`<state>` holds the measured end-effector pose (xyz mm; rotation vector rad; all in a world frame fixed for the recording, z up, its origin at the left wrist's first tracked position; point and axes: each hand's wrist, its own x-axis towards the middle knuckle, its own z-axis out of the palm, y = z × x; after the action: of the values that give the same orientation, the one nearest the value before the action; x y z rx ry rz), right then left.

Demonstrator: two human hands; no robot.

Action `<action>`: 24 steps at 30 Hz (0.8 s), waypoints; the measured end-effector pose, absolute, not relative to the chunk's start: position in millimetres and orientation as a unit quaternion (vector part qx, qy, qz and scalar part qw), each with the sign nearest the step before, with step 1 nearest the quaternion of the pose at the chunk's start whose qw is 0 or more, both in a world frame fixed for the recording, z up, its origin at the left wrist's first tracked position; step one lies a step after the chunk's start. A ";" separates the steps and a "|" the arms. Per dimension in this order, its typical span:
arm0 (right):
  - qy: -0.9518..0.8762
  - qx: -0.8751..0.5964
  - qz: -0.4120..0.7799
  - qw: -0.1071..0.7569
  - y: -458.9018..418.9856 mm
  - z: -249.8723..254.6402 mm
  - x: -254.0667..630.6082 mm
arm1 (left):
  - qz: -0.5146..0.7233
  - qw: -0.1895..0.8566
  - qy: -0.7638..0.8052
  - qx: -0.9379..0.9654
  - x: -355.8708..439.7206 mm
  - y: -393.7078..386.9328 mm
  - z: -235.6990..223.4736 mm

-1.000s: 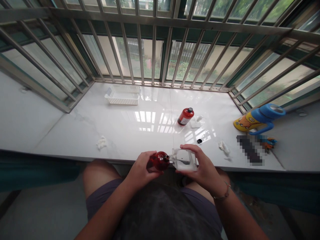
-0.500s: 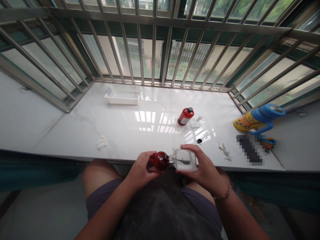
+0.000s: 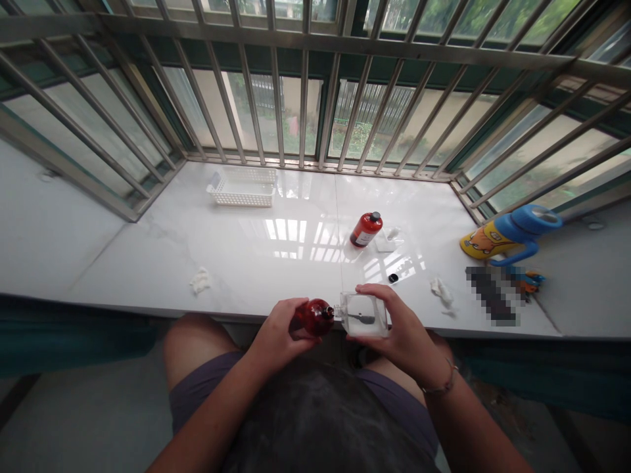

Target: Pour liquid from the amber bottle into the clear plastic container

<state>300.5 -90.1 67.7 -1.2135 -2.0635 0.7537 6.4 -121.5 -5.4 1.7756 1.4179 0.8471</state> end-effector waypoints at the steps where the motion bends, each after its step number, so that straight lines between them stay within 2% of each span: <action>1: -0.782 -0.460 0.285 0.309 -89.9 68.0 300.4 | 0.327 0.351 0.547 0.686 6.3 -121.4 -5.5; 24: -0.790 -0.459 0.282 0.293 -90.8 71.4 300.2 | 0.325 0.351 0.545 0.689 7.3 -121.5 -7.8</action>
<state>300.2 -90.8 71.4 -1.2234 -2.1042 0.7504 7.3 -121.5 -7.8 1.7833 1.4108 0.8408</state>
